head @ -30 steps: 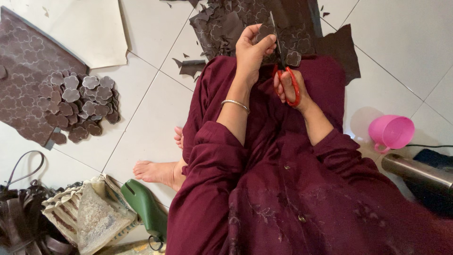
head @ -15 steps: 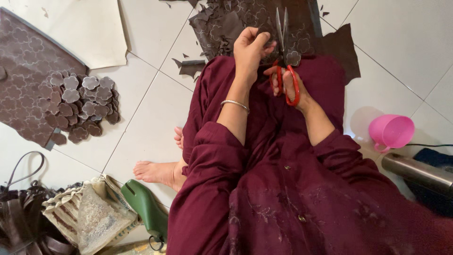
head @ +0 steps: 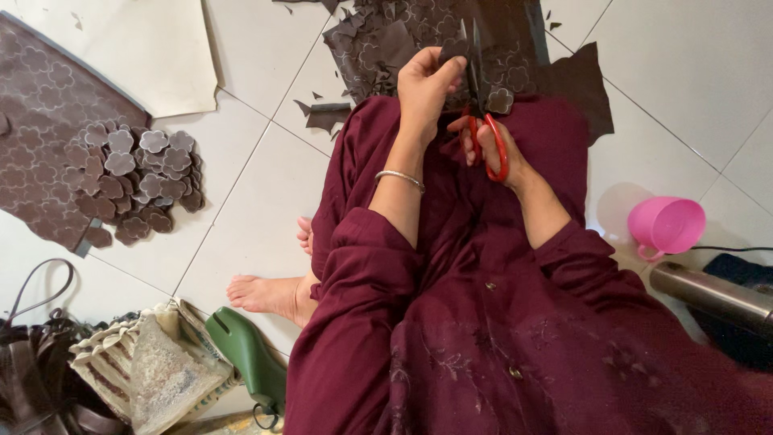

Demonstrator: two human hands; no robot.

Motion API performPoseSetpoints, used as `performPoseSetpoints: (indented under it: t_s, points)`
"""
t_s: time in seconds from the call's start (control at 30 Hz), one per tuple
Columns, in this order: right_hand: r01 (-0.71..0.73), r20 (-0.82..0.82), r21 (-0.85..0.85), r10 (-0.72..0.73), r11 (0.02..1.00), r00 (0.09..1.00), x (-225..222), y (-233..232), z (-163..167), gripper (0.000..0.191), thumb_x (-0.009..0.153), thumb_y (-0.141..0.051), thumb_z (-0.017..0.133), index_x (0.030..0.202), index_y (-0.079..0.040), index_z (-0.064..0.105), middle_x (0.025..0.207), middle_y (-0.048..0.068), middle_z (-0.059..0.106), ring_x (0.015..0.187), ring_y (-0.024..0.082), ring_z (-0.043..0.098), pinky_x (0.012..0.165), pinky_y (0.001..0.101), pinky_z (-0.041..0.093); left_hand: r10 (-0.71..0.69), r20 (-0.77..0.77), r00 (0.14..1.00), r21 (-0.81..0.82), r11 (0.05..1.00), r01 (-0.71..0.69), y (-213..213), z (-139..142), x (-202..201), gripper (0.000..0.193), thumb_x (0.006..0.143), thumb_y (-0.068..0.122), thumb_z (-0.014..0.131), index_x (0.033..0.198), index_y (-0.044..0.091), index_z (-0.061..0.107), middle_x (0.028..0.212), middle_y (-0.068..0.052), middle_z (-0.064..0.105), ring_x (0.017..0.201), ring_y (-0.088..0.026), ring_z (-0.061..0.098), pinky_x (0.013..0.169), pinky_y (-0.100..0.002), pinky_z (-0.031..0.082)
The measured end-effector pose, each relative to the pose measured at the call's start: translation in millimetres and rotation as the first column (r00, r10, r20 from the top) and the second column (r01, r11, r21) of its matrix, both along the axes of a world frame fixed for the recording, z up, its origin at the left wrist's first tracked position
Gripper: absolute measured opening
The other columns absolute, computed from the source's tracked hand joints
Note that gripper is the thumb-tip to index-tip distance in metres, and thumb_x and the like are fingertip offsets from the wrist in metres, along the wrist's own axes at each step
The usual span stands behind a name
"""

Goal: The person sits on the floor and uses red-handled scissors to cut flower-shaped pieces from a brown patterned fabric. The cut pieces are placed in a pile on the floor to the left.

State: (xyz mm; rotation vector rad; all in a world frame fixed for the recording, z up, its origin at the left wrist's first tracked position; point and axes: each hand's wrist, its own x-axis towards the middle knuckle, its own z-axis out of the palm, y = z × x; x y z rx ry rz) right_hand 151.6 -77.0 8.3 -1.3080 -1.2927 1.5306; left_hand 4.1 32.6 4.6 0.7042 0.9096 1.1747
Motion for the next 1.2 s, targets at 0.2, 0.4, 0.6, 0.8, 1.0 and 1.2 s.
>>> performPoseSetpoints:
  t_s: [0.2,0.4,0.6,0.8,1.0,1.2]
  points:
    - [-0.005,-0.002,0.012,0.005,1.0,1.0,0,1,1,0.105,0.08,-0.095,0.042,0.122,-0.002,0.065,0.079,-0.004,0.049,0.068,0.008,0.052,0.06,0.0261,0.047,-0.004,-0.038,0.999,0.002,1.0,0.004,-1,9,-2,0.011,0.086,0.008,0.079,0.092,0.001,0.073,0.076,0.0,0.069,0.066,-0.006,0.061,0.06,-0.022,0.05]
    - [0.004,0.006,-0.001,-0.004,1.0,1.0,1,0,0,0.105,0.082,-0.095,0.043,0.12,0.0,0.065,0.075,-0.003,0.048,0.066,0.009,0.05,0.059,0.0262,0.046,-0.002,0.029,1.0,-0.008,1.0,0.002,-1,5,0,0.014,0.085,0.005,0.081,0.092,-0.002,0.072,0.076,-0.001,0.069,0.065,-0.006,0.059,0.059,-0.022,0.049]
    - [0.027,-0.032,-0.022,-0.027,0.999,0.999,2,-2,-2,0.101,0.082,-0.094,0.042,0.107,0.001,0.063,0.074,-0.003,0.048,0.062,0.009,0.049,0.054,0.0255,0.044,-0.016,0.083,0.996,0.0,1.0,0.016,0,-4,2,0.014,0.085,0.004,0.081,0.092,-0.002,0.07,0.077,-0.002,0.069,0.064,-0.007,0.059,0.059,-0.022,0.049]
    - [0.07,0.042,-0.012,-0.07,0.997,0.997,2,-5,1,0.096,0.082,-0.095,0.042,0.095,-0.001,0.06,0.066,0.0,0.05,0.054,0.01,0.049,0.049,0.0256,0.04,-0.055,0.115,0.992,-0.05,0.997,0.061,0,-7,4,0.014,0.087,0.004,0.079,0.094,0.0,0.069,0.078,-0.002,0.068,0.065,-0.008,0.062,0.06,-0.022,0.052]
    - [0.075,0.076,0.014,-0.076,0.997,0.994,2,-4,1,0.093,0.082,-0.096,0.039,0.091,-0.005,0.058,0.066,0.0,0.051,0.054,0.009,0.053,0.047,0.0247,0.045,-0.068,0.135,0.988,-0.091,0.993,0.081,0,-5,2,0.014,0.087,0.004,0.079,0.095,0.0,0.068,0.078,-0.003,0.068,0.065,-0.008,0.062,0.059,-0.022,0.052]
    - [0.095,0.014,-0.034,-0.094,0.995,0.995,4,-5,-1,0.089,0.081,-0.093,0.046,0.091,-0.005,0.056,0.067,0.0,0.05,0.052,0.009,0.05,0.045,0.0245,0.044,-0.073,0.175,0.982,-0.113,0.989,0.094,1,-8,3,0.014,0.087,0.003,0.078,0.096,-0.001,0.067,0.079,-0.004,0.069,0.065,-0.009,0.063,0.059,-0.022,0.052]
